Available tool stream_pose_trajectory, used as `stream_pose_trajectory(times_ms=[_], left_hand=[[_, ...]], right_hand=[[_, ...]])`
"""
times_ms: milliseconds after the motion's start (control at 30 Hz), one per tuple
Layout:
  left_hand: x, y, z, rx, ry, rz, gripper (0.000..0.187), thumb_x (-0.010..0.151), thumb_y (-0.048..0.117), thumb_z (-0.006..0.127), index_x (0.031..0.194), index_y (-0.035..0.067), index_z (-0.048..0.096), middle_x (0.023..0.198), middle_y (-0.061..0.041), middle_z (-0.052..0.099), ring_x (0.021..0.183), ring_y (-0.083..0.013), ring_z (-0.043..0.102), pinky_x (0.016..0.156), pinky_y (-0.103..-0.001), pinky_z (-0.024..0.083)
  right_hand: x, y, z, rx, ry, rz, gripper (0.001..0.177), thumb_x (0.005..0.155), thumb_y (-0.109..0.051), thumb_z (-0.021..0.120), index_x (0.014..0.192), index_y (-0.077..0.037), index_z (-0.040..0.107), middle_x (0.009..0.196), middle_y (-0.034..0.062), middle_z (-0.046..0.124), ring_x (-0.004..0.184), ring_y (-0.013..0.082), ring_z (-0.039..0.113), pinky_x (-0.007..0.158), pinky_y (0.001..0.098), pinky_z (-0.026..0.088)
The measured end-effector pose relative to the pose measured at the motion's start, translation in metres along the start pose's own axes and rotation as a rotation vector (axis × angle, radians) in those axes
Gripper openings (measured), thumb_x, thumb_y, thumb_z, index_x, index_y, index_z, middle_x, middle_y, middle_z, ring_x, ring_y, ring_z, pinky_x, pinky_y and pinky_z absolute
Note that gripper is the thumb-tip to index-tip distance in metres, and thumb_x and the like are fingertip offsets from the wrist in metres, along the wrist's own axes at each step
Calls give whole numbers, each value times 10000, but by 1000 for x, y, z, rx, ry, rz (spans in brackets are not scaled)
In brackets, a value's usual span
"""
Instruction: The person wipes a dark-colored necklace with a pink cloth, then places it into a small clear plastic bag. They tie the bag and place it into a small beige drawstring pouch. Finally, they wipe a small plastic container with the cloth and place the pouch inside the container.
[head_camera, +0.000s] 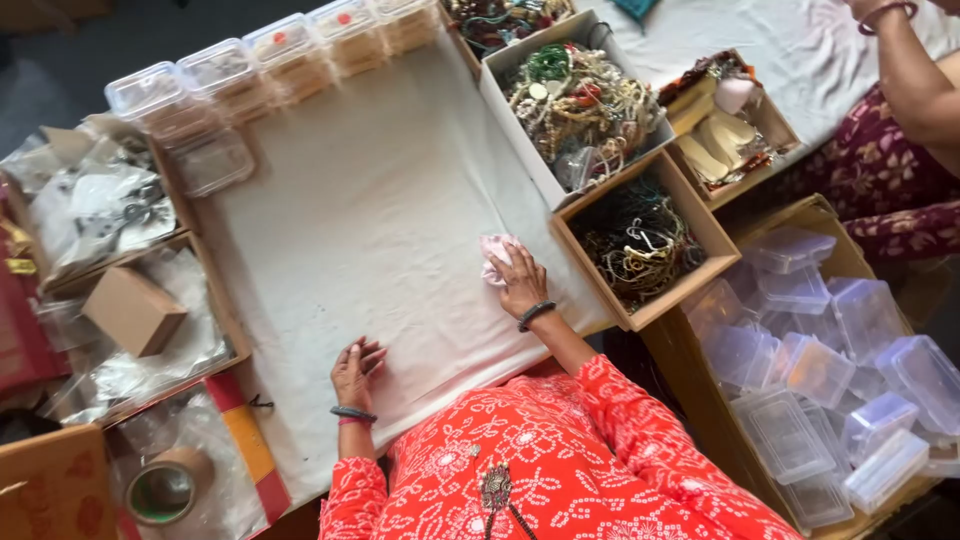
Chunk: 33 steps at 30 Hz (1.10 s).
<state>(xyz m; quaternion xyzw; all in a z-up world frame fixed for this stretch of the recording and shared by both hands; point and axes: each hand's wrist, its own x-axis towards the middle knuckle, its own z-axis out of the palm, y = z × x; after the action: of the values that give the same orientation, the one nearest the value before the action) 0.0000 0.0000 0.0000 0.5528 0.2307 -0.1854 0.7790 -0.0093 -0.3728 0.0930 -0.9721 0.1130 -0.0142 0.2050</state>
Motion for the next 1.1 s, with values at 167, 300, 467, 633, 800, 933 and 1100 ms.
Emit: stream_pose_trajectory(times_ms=[167, 300, 467, 633, 800, 933, 1100], left_hand=[[-8, 8, 0, 19, 3, -2, 320, 1073, 232, 532, 1299, 21, 614, 1117, -134, 730, 913, -221, 739, 723, -306, 592], [-9, 5, 0, 44, 34, 40, 325, 1092, 236, 524, 1315, 18, 610, 1138, -140, 722, 942, -225, 737, 737, -304, 590], [-23, 3, 9, 81, 83, 85, 326, 1102, 230, 519, 1325, 13, 611, 1146, -140, 721, 971, -231, 739, 765, -302, 587], [-21, 10, 10, 59, 64, 88, 308, 1100, 205, 517, 1321, 12, 610, 1145, -142, 721, 976, -234, 740, 771, -310, 590], [-24, 11, 11, 59, 56, 76, 304, 1107, 198, 510, 1324, 9, 608, 1142, -141, 722, 965, -227, 741, 751, -301, 588], [-26, 13, 11, 84, 65, 72, 308, 1112, 201, 508, 1331, 9, 609, 1141, -133, 722, 965, -219, 741, 749, -287, 588], [-24, 13, 12, 79, 60, 78, 308, 1106, 202, 507, 1325, 9, 604, 1130, -131, 728, 950, -218, 744, 736, -293, 589]], right_hand=[[-29, 25, -49, 194, 133, -63, 377, 812, -55, 728, 1187, -99, 724, 1325, 129, 612, 1183, 307, 589, 940, 426, 509], [-46, 70, -115, 337, 320, -49, 268, 870, 18, 713, 1122, -70, 736, 1017, 103, 732, 860, 258, 733, 748, 325, 584], [-57, 213, -144, 25, 427, 224, 101, 961, -33, 705, 1012, -84, 776, 940, 102, 765, 793, 196, 720, 710, 338, 619], [-66, 217, -162, -11, 323, 412, 59, 977, -101, 719, 987, -113, 775, 976, 92, 768, 820, 170, 728, 715, 325, 631], [-65, 149, -155, -176, -32, 306, 385, 714, -254, 882, 1067, -159, 762, 1114, 115, 677, 1024, 264, 641, 866, 388, 576], [-64, 177, -132, -253, 38, 272, 406, 677, -203, 871, 1068, -179, 766, 1107, 107, 673, 1029, 267, 633, 824, 355, 601], [-44, 233, -137, 19, 231, 449, 123, 971, -223, 788, 1077, -169, 757, 1021, 29, 747, 871, 151, 707, 770, 318, 617]])
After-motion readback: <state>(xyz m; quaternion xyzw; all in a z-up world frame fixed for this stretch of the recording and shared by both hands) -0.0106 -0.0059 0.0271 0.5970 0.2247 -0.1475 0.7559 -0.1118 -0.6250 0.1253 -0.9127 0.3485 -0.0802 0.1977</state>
